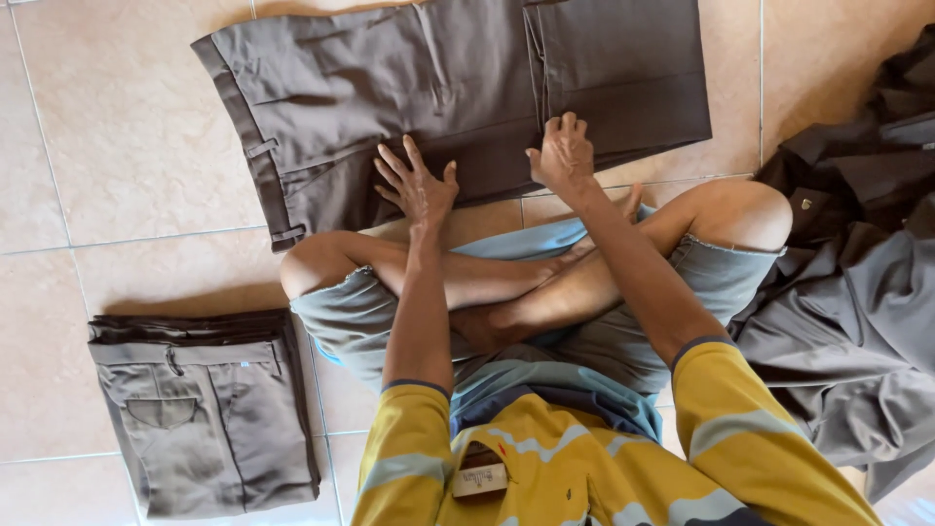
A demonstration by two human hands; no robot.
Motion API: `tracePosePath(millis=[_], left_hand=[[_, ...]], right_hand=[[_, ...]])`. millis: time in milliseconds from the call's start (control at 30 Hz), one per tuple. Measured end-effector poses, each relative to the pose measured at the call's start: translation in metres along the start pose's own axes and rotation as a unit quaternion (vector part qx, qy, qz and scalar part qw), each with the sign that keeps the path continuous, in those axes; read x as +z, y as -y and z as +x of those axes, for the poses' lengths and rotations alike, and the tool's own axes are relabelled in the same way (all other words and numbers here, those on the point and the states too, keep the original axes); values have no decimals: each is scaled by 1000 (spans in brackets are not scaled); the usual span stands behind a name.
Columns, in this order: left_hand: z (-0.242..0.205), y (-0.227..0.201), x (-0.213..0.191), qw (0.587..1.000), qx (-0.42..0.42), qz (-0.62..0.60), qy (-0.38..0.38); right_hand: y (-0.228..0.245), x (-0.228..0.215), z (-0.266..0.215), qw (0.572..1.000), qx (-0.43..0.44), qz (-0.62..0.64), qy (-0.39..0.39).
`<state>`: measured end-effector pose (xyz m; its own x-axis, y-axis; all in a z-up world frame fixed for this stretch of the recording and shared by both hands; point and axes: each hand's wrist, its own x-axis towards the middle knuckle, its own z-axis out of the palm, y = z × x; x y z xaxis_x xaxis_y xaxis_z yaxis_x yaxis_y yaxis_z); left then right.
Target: The person is sitting on the floor, smoothing out and folding brown trousers into neat stacks.
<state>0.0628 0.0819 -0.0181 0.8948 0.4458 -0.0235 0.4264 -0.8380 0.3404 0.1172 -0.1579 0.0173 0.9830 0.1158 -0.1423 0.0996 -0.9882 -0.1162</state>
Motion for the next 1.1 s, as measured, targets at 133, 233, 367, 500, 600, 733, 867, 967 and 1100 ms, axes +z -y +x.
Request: tracePosePath(millis=[133, 233, 367, 500, 600, 733, 867, 967, 1100], left_hand=[[20, 21, -22, 998, 9, 21, 57], [27, 25, -31, 993, 2, 7, 117], [21, -8, -11, 993, 74, -50, -72], [0, -74, 85, 992, 75, -46, -88], [-11, -129, 114, 993, 32, -104, 38], [-9, -155, 107, 982, -19, -114, 147], [12, -132, 98, 975, -79, -139, 155], [26, -99, 24, 975, -104, -137, 139], [33, -40, 39, 972, -126, -155, 122]], right_hand=[[25, -1, -7, 998, -65, -12, 5], [15, 21, -9, 993, -109, 42, -23], [-29, 52, 27, 960, -66, 263, -66], [-62, 65, 35, 960, 22, 262, -96], [-76, 63, 34, 958, -23, 250, -139], [-83, 83, 32, 971, -9, 206, -118], [-79, 81, 32, 963, 41, 251, -85], [-63, 55, 27, 964, 78, 245, -75], [-64, 54, 31, 970, 31, 216, -107]])
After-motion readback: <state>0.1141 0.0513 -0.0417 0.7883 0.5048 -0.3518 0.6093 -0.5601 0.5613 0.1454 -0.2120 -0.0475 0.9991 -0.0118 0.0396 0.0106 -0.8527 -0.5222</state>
